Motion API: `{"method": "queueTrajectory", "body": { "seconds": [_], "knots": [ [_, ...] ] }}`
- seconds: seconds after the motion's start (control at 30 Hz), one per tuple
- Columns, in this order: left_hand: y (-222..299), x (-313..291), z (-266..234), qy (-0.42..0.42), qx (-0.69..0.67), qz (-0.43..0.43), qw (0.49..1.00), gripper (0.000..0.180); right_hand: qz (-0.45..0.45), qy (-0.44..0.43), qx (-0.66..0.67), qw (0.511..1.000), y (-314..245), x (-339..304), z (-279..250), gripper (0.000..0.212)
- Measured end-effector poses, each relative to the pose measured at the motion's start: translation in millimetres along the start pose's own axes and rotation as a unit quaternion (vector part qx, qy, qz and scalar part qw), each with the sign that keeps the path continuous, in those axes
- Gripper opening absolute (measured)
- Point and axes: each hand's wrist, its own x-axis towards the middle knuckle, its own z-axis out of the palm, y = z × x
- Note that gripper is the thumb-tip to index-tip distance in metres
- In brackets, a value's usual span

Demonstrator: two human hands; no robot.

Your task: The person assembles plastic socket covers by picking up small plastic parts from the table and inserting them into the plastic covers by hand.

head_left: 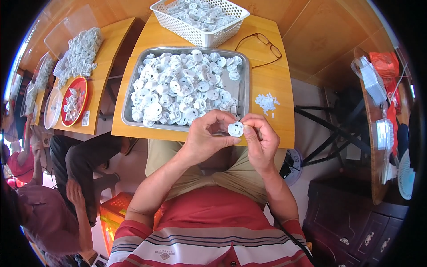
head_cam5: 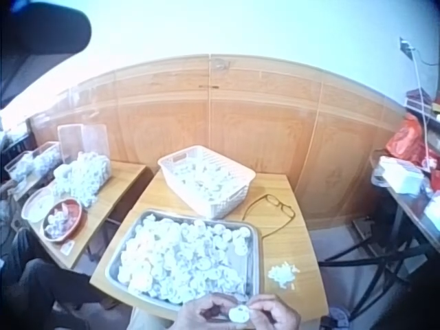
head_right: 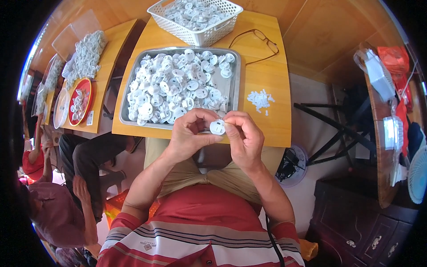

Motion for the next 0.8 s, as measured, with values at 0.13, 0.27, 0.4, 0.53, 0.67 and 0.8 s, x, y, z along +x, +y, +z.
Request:
{"method": "queueTrajectory", "body": {
  "seconds": [0.13, 0.27, 0.4, 0.53, 0.67, 0.8],
  "knots": [
    [0.6, -1.8, 0.4, 0.004, -0.009, -0.010, 1.000, 0.038, 0.000, -0.002, -0.001, 1.000, 0.4, -1.0, 0.4, 0.005],
    [3.7, -3.4, 2.7, 0.015, -0.035, -0.044, 0.998, 0.039, -0.003, -0.002, 0.002, 1.000, 1.9, -1.7, 0.5, 0.005],
    [6.1, -5.2, 2.8, 0.011, 0.010, -0.056, 0.998, 0.038, 0.001, -0.005, 0.004, 1.000, 2.6, -2.6, -0.8, 0.006],
    [-2.3, -5.2, 4.2, 0.021, -0.001, -0.004, 1.000, 0.034, 0.010, -0.004, 0.016, 1.000, -1.8, -1.0, 1.8, 0.007],
    [-3.2, -6.1, 7.7, 0.059, 0.024, 0.019, 0.998, 0.027, -0.008, -0.013, -0.096, 0.995, -4.3, -0.7, 0.2, 0.008],
    [0.9, -8.1, 3.7, 0.043, 0.070, 0.007, 0.997, 0.024, 0.031, -0.016, -0.124, 0.992, -8.1, -1.1, -2.6, 0.010]
  ]
}}
